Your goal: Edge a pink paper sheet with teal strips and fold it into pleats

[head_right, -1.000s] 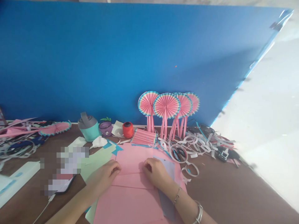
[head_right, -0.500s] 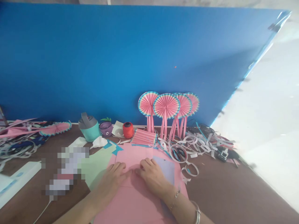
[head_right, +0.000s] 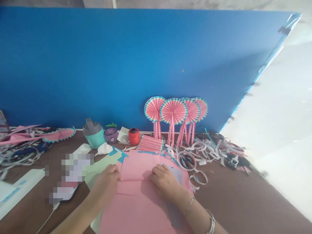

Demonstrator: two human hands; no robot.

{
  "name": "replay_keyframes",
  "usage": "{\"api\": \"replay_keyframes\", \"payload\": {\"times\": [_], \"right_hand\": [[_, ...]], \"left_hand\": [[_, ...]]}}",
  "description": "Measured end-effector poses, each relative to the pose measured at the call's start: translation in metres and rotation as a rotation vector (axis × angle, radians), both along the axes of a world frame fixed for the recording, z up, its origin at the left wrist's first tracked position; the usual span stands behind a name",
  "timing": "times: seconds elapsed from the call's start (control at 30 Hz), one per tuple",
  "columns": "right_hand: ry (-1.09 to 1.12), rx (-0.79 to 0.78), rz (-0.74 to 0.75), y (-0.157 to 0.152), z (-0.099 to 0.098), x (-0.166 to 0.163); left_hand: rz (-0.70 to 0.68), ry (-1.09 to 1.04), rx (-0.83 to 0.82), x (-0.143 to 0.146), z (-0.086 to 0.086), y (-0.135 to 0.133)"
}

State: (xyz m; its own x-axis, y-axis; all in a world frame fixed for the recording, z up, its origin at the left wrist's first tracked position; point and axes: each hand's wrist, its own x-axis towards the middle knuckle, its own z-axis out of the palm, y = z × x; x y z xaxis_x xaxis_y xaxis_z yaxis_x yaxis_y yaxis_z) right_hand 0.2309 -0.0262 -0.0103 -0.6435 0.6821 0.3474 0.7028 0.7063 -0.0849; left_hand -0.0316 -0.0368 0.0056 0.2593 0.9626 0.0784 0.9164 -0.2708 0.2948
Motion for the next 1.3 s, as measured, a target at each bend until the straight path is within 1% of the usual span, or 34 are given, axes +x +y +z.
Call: {"api": "replay_keyframes", "payload": {"times": [0.1, 0.13, 0.17, 0.2, 0.23, 0.3, 0.37, 0.4, 0.47, 0.53, 0.57, 0.63, 0.7, 0.73, 0.77, 0.83, 0.9, 0.97, 1.1, 1.2, 1.3], "right_hand": [[0.096, 0.034, -0.008, 0.004, -0.003, -0.001], [0.153, 0.04, -0.012, 0.004, -0.003, -0.001], [0.216, 0.051, -0.015, 0.005, -0.002, -0.002], [0.278, 0.069, -0.014, 0.005, -0.002, -0.003], [0.332, 0.093, -0.006, 0.005, -0.001, -0.004], [0.393, 0.149, 0.036, 0.001, 0.0, -0.009], [0.394, 0.197, 0.106, -0.003, 0.001, -0.014], [0.379, 0.214, 0.139, -0.006, 0.002, -0.017], [0.331, 0.226, 0.189, -0.01, 0.004, -0.021], [0.282, 0.209, 0.217, -0.013, 0.007, -0.023], [0.271, 0.204, 0.222, -0.014, 0.008, -0.023], [0.283, 0.224, 0.217, -0.016, 0.009, -0.02], [0.307, 0.285, 0.21, -0.019, 0.01, -0.016], [0.311, 0.327, 0.212, -0.021, 0.009, -0.014], [0.31, 0.374, 0.215, -0.022, 0.009, -0.013], [0.3, 0.449, 0.2, -0.024, 0.009, -0.013], [0.278, 0.451, 0.153, -0.024, 0.008, -0.016], [0.226, 0.352, 0.117, -0.02, 0.007, -0.02], [0.141, 0.118, 0.089, -0.011, 0.001, -0.021], [0.15, -0.008, 0.045, -0.007, -0.006, -0.016], [0.181, -0.124, 0.021, -0.004, -0.01, -0.01]], "left_hand": [[-0.021, -0.258, 0.325, -0.005, -0.003, 0.002], [-0.044, -0.333, 0.387, -0.005, -0.003, 0.001], [-0.075, -0.399, 0.403, -0.004, -0.004, 0.0], [-0.104, -0.458, 0.372, -0.002, -0.006, -0.001], [-0.124, -0.513, 0.301, 0.001, -0.007, -0.002], [-0.121, -0.595, 0.102, 0.009, -0.011, -0.004], [-0.057, -0.637, -0.059, 0.016, -0.016, -0.004], [-0.012, -0.645, -0.101, 0.019, -0.019, -0.004], [0.093, -0.661, -0.103, 0.023, -0.024, -0.002], [0.16, -0.678, -0.021, 0.023, -0.025, -0.001], [0.162, -0.678, 0.056, 0.021, -0.024, -0.001], [0.109, -0.637, 0.27, 0.016, -0.019, 0.0], [0.034, -0.516, 0.513, 0.011, -0.014, -0.001], [0.003, -0.431, 0.602, 0.01, -0.013, -0.002], [-0.025, -0.342, 0.659, 0.01, -0.013, -0.003], [-0.086, -0.183, 0.685, 0.012, -0.015, -0.006], [-0.158, -0.064, 0.637, 0.018, -0.017, -0.011], [-0.218, 0.034, 0.533, 0.025, -0.017, -0.015], [-0.286, 0.18, 0.194, 0.032, -0.008, -0.017], [-0.259, 0.106, 0.016, 0.029, -0.001, -0.014], [-0.161, -0.04, -0.076, 0.022, 0.002, -0.011]]}}
